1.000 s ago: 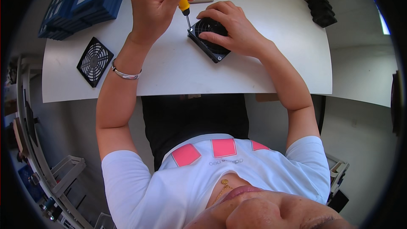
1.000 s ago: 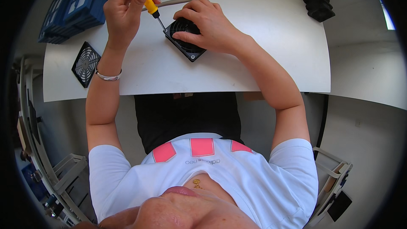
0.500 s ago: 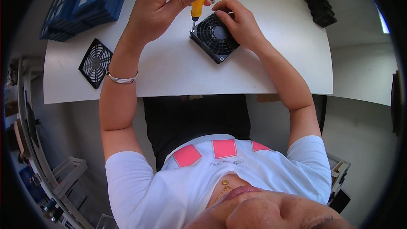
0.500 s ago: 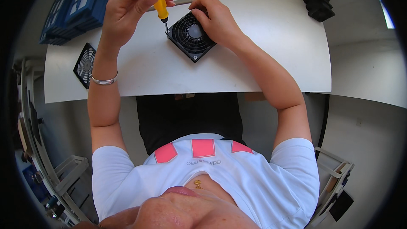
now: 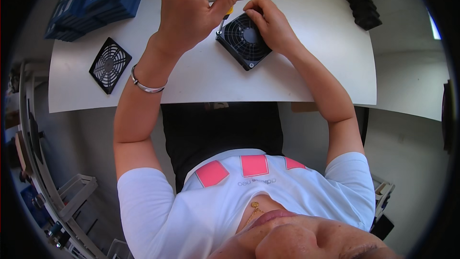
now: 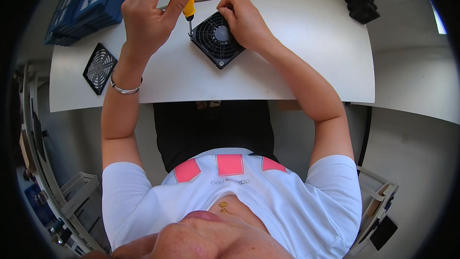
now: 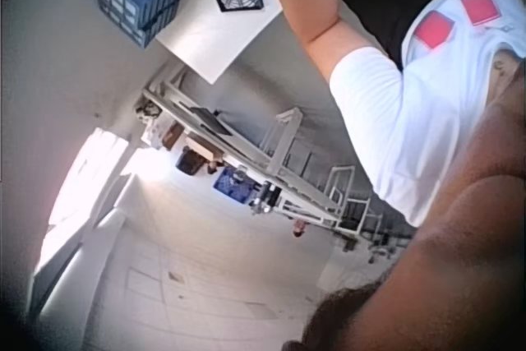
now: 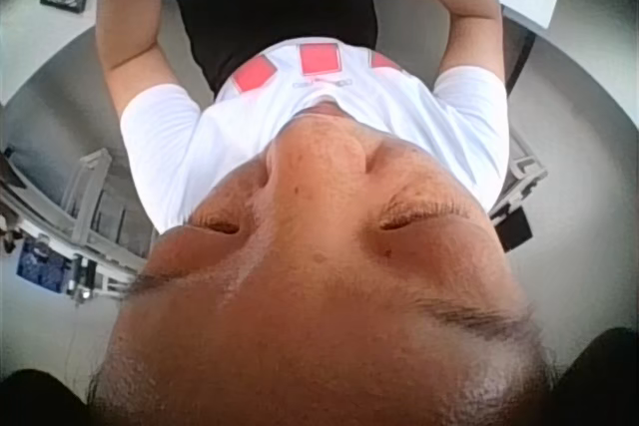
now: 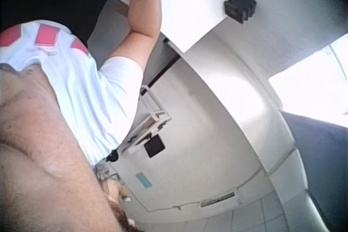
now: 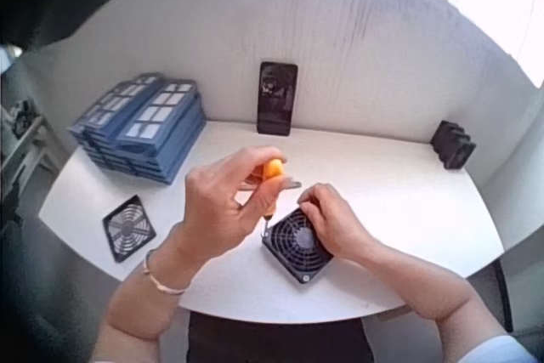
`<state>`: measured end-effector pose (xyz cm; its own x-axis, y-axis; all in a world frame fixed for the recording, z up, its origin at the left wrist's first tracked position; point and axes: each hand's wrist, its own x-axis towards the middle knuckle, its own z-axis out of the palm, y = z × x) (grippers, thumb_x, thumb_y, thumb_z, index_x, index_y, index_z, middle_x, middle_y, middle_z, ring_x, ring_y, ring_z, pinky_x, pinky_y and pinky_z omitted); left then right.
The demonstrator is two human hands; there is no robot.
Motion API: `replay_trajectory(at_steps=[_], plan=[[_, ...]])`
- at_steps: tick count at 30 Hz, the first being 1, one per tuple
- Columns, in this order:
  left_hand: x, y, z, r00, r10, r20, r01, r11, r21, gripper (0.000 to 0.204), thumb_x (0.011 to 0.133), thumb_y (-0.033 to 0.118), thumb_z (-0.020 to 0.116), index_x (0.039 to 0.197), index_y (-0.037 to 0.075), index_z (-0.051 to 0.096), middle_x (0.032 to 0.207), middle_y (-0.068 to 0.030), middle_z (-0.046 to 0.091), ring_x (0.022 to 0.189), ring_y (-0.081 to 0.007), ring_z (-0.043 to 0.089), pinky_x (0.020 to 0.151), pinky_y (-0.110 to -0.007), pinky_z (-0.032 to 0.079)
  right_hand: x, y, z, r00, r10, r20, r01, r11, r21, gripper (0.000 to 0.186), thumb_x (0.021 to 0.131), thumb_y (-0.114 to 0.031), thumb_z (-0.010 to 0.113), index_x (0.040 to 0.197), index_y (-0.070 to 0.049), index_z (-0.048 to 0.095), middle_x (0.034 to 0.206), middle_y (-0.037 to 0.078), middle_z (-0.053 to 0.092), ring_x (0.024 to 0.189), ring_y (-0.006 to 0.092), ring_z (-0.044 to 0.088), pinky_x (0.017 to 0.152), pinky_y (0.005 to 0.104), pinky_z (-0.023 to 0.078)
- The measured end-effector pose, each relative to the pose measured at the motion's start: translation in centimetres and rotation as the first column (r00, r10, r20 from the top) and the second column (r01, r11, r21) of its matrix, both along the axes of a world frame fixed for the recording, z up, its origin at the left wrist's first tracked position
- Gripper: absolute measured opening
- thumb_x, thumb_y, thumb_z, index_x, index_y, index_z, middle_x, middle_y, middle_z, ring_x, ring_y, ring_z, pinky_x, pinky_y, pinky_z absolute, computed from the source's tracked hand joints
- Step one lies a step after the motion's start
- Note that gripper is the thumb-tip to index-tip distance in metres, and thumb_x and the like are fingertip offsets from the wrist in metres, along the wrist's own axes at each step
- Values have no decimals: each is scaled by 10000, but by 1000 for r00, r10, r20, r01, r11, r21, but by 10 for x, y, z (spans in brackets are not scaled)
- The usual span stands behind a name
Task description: Repairing a small electronic fan by removing its cover and adjusting the internals.
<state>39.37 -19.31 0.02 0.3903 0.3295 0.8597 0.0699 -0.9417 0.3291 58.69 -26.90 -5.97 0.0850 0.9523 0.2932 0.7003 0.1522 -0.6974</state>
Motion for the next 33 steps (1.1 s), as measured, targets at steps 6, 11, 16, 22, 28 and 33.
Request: replay_trajectory(at_steps=[6, 11, 16, 22, 28, 33], plan=[[-7, 12, -3, 980, -197, -10, 192, 968, -162, 233, 953, 216, 657, 1081, 22, 655, 832, -73, 704, 693, -136, 703, 625, -228, 552, 9, 3, 12, 996, 88, 28, -84, 990, -113, 186, 958, -177, 586, 1081, -38, 595, 1075, 148, 594, 966, 293, 595, 879, 363, 474], [-15, 23, 1, 952, -303, -38, 288, 934, -213, 287, 959, 184, 648, 1196, 24, 638, 913, -89, 709, 765, -139, 704, 687, -231, 552, 16, -1, 28, 870, 321, 373, -386, 916, 112, 525, 818, -392, 769, 1209, -86, 599, 1254, 146, 557, 1177, 311, 514, 1027, 422, 399], [-12, 17, 1, 885, -466, 25, 439, 814, -380, 367, 937, 117, 650, 1286, 14, 603, 1071, -143, 704, 970, -197, 703, 800, -280, 587, 11, -9, 33, 718, 576, 390, -574, 808, -136, 1066, 519, -578, 893, 1386, -107, 490, 1344, 133, 509, 1302, 329, 420, 1109, 458, 314], [-13, 22, -2, 888, -449, 94, 448, 803, -393, 369, 884, 67, 694, 1239, -4, 624, 1073, -135, 706, 977, -198, 703, 812, -276, 591, 4, -11, 28, 770, 483, 417, -485, 868, -108, 974, 584, -545, 868, 1370, -111, 490, 1307, 126, 520, 1277, 315, 429, 1080, 455, 327], [-12, 14, 6, 987, -158, -36, 143, 954, -262, 319, 867, 114, 737, 1164, 26, 663, 976, -89, 731, 865, -156, 718, 760, -232, 585, -6, -14, 24, 799, 392, 456, -393, 914, -97, 973, 590, -579, 843, 1366, -111, 490, 1293, 132, 528, 1251, 319, 445, 1061, 457, 339], [-2, 4, 8, 1000, -9, 11, 11, 991, -134, 288, 854, 158, 760, 1103, 47, 668, 911, -75, 696, 767, -146, 681, 681, -241, 567, -18, -14, 14, 841, 269, 469, -298, 955, -15, 996, 588, -611, 827, 1360, -79, 489, 1292, 156, 530, 1232, 334, 454, 1048, 469, 345]])
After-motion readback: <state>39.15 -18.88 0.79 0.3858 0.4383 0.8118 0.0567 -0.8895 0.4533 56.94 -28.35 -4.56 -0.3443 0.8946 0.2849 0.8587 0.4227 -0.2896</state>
